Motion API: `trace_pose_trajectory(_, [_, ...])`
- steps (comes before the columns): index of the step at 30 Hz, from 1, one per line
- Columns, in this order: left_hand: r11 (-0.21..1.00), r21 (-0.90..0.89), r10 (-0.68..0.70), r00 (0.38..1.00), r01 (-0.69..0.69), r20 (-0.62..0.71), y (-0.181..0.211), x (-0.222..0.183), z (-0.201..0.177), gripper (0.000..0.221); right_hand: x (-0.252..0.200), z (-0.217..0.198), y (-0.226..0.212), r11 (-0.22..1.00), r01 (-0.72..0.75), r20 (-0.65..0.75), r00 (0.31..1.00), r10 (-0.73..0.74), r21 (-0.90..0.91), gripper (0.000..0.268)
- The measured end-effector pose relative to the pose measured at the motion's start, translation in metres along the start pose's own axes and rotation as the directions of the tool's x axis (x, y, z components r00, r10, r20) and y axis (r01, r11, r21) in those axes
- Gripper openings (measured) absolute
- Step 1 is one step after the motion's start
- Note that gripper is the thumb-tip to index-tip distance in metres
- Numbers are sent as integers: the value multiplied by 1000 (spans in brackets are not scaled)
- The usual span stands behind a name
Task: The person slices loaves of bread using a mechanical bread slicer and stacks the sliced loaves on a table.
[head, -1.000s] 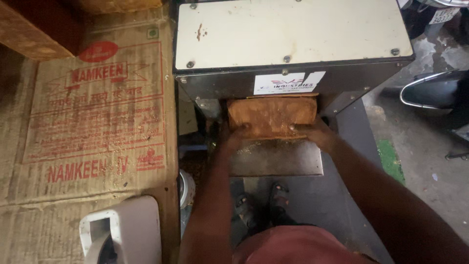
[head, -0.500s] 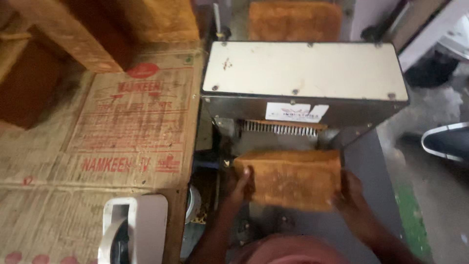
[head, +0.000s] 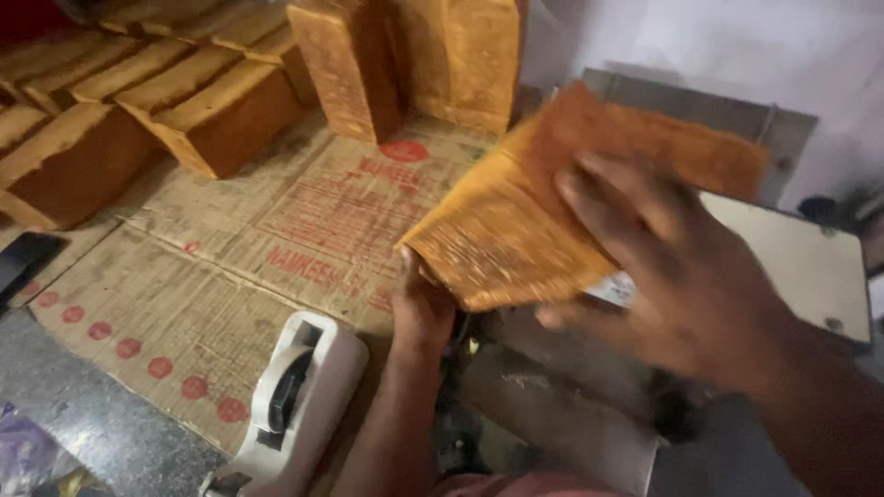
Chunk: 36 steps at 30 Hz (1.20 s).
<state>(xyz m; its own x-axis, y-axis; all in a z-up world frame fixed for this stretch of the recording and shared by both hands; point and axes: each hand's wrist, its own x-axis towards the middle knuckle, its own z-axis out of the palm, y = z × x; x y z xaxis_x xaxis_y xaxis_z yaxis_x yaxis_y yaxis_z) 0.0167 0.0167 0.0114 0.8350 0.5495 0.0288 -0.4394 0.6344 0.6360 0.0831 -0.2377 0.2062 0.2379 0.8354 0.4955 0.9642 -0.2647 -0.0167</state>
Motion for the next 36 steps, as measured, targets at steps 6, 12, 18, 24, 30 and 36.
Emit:
trace_pose_trajectory(6, [972,-237,9,1000,-12,-11,1,54,-21,69,141,57,9,991,79,55,996,-73,-110,102])
trace_pose_trajectory(12, [875,-483,-110,974,1,-196,15,61,-25,70,194,110,3,995,99,188,977,-99,12,96])
trace_pose_trajectory(18, [303,951,620,770,-63,-147,-5,88,-73,61,223,162,36,977,164,113,977,-179,136,96])
trace_pose_trajectory(24, [865,495,273,754,79,-597,15,79,-57,48,218,174,48,971,32,145,987,-68,235,103])
trace_pose_trajectory(30, [693,720,460,790,-34,-405,2,50,-44,53,215,163,35,991,33,316,946,-72,127,109])
trace_pose_trajectory(36, [871,484,314,853,-84,-416,-13,86,-53,62,215,178,79,961,47,209,972,-107,273,87])
